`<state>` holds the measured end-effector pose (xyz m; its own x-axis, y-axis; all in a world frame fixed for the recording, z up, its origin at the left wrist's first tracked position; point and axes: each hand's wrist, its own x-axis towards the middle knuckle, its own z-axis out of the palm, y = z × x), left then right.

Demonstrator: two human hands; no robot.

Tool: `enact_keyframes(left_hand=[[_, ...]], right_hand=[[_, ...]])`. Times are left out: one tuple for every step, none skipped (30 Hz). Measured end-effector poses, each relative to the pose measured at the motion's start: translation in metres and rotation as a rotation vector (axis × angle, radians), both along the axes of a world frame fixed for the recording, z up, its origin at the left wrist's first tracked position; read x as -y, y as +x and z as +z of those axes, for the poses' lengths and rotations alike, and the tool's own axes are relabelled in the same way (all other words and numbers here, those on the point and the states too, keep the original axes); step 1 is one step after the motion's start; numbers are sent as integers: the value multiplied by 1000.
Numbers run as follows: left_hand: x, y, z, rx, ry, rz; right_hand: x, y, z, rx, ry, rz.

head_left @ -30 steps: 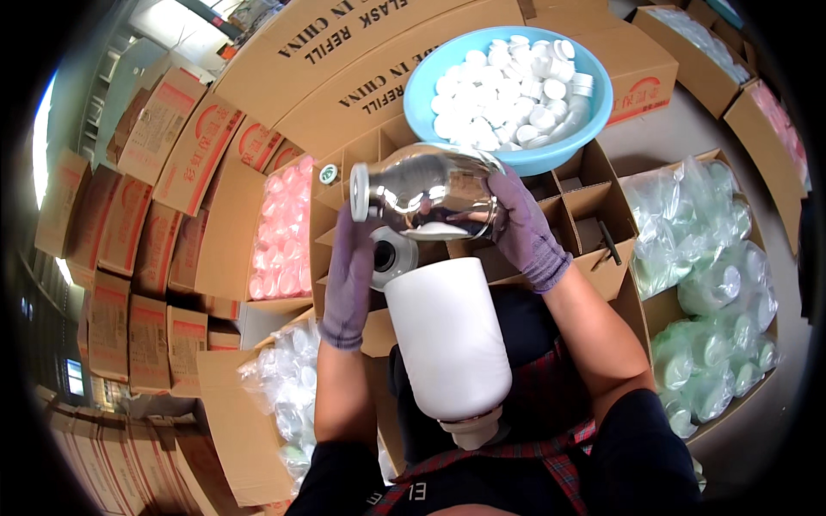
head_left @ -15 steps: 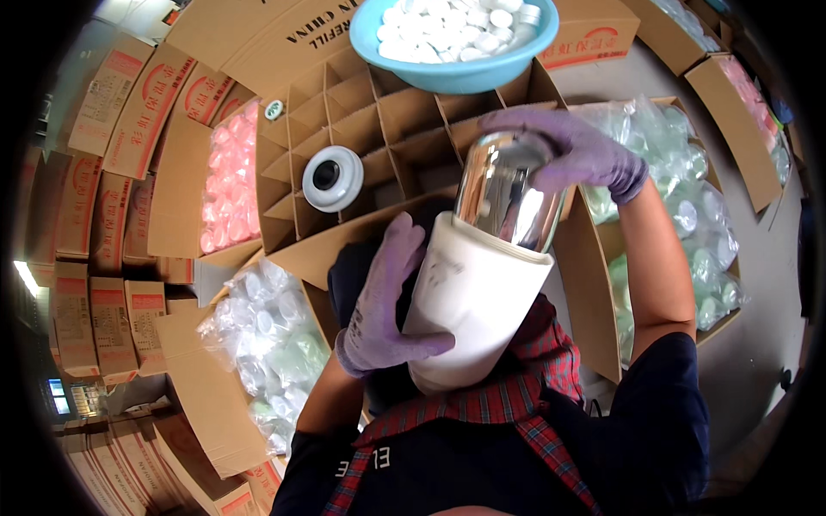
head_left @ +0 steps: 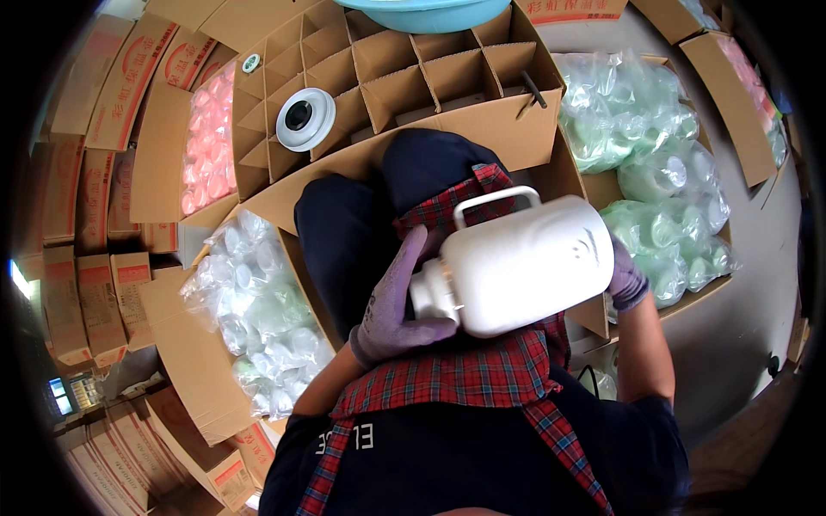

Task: The person assembles plastic flasks by screwing lids onto white and green bodies, inserting inner components, and placing the finished units into plastic bags. The person handles multiple flasks one at a time, occasionally inspecting the interior before bagging.

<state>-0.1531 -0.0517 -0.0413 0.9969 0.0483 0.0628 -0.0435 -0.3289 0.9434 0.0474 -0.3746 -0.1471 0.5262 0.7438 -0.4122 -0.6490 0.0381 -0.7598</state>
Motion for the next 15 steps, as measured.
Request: enact_keyframes(left_hand=[[4,13,4,133,31,-36],[10,24,19,97,-97,-49],[12,28,19,165,25,-85],[13,34,19,232,152,-131],[15,38,19,294,278,-168],[20,46,24,337,239,-153],[27,50,30,386,203,-147],[33,56,38,443,171,-147],[36,62,48,499,136,-155],[37,65,61,479,113,-182],[43,68,58,593,69,-158],[46,67,59,601,66,-135],[48,67,62,609,63,-112],[49,68,63,595,64,-107],[51,70,65,580,64,-104]], right_hand=[[29,-6,-40,94,-103,72],[34,-18,-53,156,-138,104],[27,-32,-47,202,-122,88],[18,-45,-41,247,-103,58],[9,-54,-37,297,-92,36],[1,-58,-35,345,-86,15],[-3,-63,-33,388,-85,-5],[-7,-62,-31,429,-87,-22],[-10,-60,-30,464,-94,-36],[-12,-59,-30,498,-98,-43],[-12,-57,-29,528,-107,-45],[-14,-57,-30,552,-112,-47],[-16,-55,-31,580,-114,-50],[-15,-56,-29,601,-121,-58],[-14,-57,-28,622,-127,-70]])
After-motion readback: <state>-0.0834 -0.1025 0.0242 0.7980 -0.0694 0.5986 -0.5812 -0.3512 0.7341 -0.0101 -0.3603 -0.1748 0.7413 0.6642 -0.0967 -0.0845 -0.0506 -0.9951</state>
